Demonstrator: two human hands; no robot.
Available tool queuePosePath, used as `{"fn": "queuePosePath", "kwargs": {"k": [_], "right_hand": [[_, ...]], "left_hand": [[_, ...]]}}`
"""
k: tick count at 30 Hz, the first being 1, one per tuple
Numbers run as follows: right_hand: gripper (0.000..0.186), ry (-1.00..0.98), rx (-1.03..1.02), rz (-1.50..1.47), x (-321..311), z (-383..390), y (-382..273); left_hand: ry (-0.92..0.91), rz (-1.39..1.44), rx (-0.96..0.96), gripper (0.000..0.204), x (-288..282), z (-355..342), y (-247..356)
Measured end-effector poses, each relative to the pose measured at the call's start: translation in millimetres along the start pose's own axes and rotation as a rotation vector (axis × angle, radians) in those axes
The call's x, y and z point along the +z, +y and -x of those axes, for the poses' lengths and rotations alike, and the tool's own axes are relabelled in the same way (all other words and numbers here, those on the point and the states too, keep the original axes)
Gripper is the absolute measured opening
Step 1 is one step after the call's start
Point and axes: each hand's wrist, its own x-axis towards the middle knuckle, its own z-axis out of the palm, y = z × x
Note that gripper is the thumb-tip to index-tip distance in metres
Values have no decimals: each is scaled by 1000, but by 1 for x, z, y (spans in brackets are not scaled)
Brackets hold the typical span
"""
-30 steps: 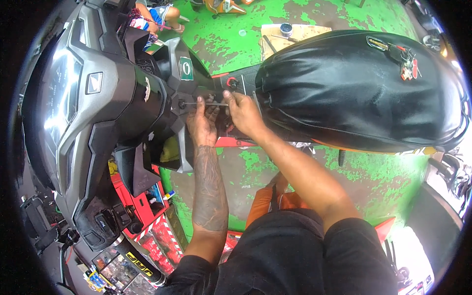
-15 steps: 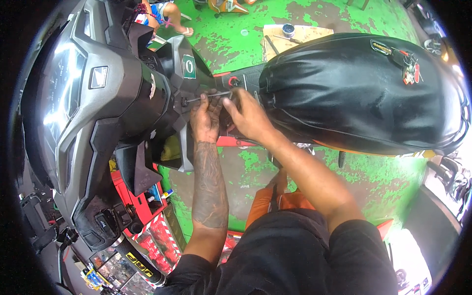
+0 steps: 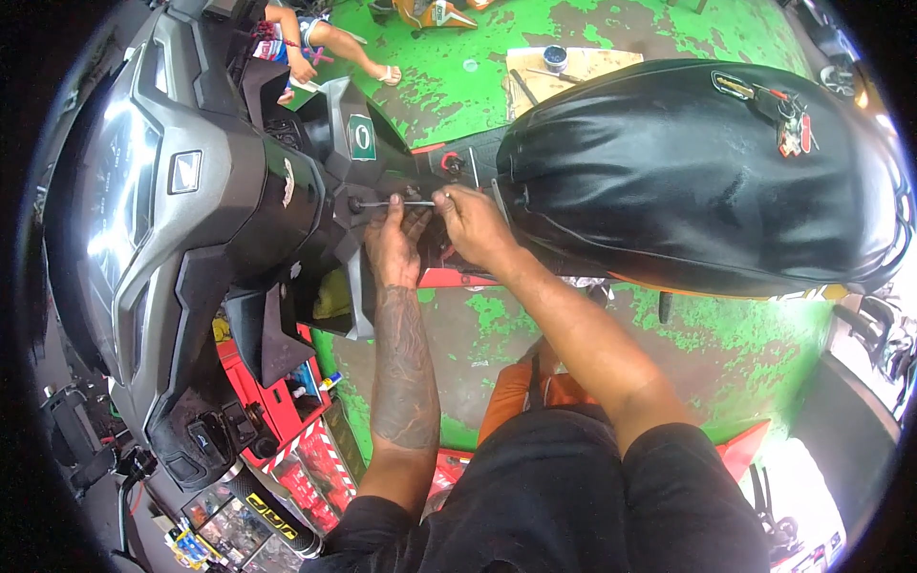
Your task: Fitting and securing plastic fairing panels onto a motorcycle chassis near the handlebars and ignition.
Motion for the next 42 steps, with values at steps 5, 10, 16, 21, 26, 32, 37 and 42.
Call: {"fn": "queuePosePath", "kwargs": {"k": [5,10,16,21,26,32,37,42], "right_hand": [[63,-251,907,-1014,-3,-17,7],[44,155,24,62,-2,2,-6],[23,97,-106,132,-12,7,-13],[23,54,-60,265,-13,10,-12],[23,99,-124,218,-8,11,-15],[26,265,-145,204,-3,10,-17],[32,180,-196,180,-7,10,-11],[43,-176,804,-941,-10,-5,-22]], "left_hand": [[35,-12,63,24,2,-2,-4],[54,48,86,23,3,-9,-7],[31,64,107,23,0,-11,-10],[76,71,115,23,1,-7,-12],[34,151,89,23,1,-10,-4],[52,104,101,24,2,-10,-3],[97,41,125,28,3,-9,-6],[-42,226,77,26,3,-8,-14]]}}
